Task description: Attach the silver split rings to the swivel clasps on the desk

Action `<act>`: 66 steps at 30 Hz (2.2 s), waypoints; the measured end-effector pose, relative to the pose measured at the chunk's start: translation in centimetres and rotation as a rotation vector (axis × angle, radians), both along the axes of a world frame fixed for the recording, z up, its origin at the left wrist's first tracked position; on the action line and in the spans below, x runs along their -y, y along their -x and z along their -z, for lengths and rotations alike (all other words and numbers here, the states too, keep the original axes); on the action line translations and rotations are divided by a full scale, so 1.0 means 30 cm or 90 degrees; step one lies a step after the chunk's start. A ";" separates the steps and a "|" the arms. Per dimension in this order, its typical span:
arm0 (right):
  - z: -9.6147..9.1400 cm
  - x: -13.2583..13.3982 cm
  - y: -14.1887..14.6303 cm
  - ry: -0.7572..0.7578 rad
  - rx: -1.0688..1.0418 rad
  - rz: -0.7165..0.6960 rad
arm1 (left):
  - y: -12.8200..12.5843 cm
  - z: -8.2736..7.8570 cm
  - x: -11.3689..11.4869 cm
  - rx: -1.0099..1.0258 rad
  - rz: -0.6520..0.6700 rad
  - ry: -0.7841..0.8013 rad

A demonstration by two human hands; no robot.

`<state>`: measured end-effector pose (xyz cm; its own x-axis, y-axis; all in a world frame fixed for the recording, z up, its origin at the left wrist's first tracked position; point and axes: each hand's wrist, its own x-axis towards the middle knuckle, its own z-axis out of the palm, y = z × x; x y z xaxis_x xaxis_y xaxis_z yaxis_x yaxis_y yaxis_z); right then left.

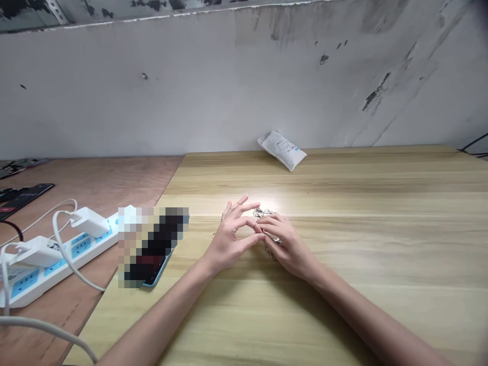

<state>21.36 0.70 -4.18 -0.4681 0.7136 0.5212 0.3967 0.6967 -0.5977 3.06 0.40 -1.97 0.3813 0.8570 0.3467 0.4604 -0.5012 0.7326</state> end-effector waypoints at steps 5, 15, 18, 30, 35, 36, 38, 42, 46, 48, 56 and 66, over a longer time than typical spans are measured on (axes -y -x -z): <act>-0.014 0.002 -0.013 0.016 0.005 -0.047 | 0.007 -0.016 -0.002 0.037 -0.009 0.039; 0.000 -0.009 -0.029 0.029 0.047 -0.035 | 0.028 -0.019 -0.003 0.046 0.049 0.083; 0.000 -0.011 -0.029 0.029 0.036 -0.027 | 0.026 -0.026 -0.001 0.048 0.044 0.099; -0.039 0.007 -0.017 0.021 0.046 -0.065 | 0.035 -0.011 -0.013 0.068 0.005 0.086; -0.025 -0.004 -0.018 -0.046 0.087 -0.015 | 0.026 -0.010 -0.010 0.052 -0.029 0.019; -0.022 -0.006 -0.020 -0.055 0.091 -0.013 | 0.026 -0.009 -0.010 0.050 -0.031 0.012; -0.018 -0.013 -0.025 -0.069 0.097 -0.015 | 0.029 -0.003 -0.013 0.045 -0.030 0.005; -0.016 -0.023 -0.037 -0.105 0.136 0.001 | 0.037 0.011 -0.021 0.025 -0.027 0.015; -0.017 -0.022 -0.036 -0.153 0.180 0.029 | 0.036 0.011 -0.027 0.042 -0.035 0.057; -0.017 -0.020 -0.037 -0.170 0.182 0.035 | 0.037 0.004 -0.027 0.043 -0.035 0.056; -0.054 -0.019 -0.077 -0.064 0.164 0.001 | 0.036 0.007 -0.032 -0.264 -0.015 -0.284; 0.016 -0.080 -0.106 -0.040 0.153 0.120 | 0.232 -0.021 -0.118 -0.293 -0.126 -0.198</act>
